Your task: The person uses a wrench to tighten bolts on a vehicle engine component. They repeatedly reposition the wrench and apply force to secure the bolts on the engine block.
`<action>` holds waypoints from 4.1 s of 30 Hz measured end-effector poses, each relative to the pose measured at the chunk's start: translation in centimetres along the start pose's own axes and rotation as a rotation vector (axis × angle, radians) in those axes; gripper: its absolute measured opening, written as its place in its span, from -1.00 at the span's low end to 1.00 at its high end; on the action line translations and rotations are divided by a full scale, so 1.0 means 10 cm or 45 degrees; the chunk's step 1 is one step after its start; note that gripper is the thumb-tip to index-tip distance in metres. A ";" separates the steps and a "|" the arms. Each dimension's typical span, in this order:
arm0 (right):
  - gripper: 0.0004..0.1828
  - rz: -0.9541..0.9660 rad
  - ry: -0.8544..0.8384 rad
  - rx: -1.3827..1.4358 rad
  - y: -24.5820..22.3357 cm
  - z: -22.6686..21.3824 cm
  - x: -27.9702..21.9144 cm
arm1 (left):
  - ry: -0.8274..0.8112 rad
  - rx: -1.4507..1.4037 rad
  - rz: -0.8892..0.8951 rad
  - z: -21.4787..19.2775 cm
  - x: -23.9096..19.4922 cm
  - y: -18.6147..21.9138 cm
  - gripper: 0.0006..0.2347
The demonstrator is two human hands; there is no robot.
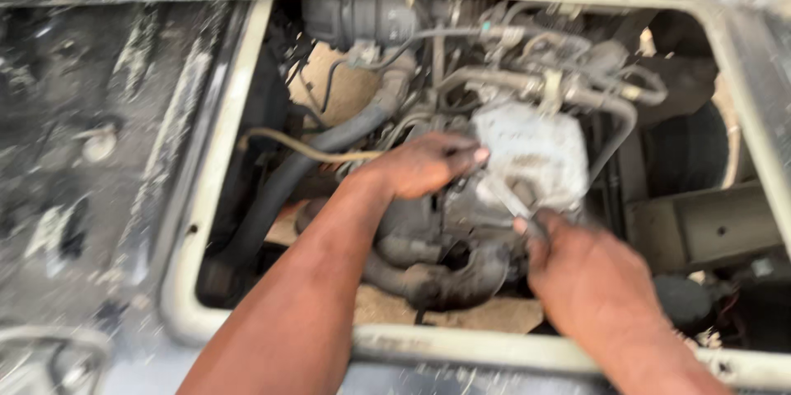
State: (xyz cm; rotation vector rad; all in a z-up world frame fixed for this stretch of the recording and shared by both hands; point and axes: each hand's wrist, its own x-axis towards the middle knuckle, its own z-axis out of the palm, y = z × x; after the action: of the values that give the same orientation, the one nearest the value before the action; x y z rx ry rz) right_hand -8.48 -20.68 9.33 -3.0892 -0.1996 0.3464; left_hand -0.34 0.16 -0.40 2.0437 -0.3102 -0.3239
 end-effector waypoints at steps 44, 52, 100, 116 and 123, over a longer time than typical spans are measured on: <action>-0.60 -0.309 1.123 1.090 -0.21 0.26 2.97 | -0.103 0.057 -0.083 -0.22 -0.08 0.11 -0.52; -0.71 -0.546 0.397 -0.366 -1.35 0.17 2.68 | -0.257 -0.380 -0.055 0.02 0.13 -0.43 -0.59; -0.53 -0.284 0.900 0.138 1.46 0.07 0.45 | 0.557 -0.029 0.551 0.14 0.00 0.53 -0.80; -0.50 0.162 0.810 0.350 1.61 -0.08 0.58 | 0.782 0.412 0.223 0.86 1.19 0.96 -0.80; -0.48 0.202 0.760 0.376 1.51 -0.16 0.55 | 0.701 0.485 0.214 0.77 1.22 0.87 -0.77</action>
State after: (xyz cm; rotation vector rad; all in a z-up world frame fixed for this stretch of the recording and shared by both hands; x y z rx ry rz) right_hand -0.88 -34.97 9.11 -2.7612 0.1044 -0.4990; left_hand 7.54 -14.43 2.52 2.3584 -0.2072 0.4312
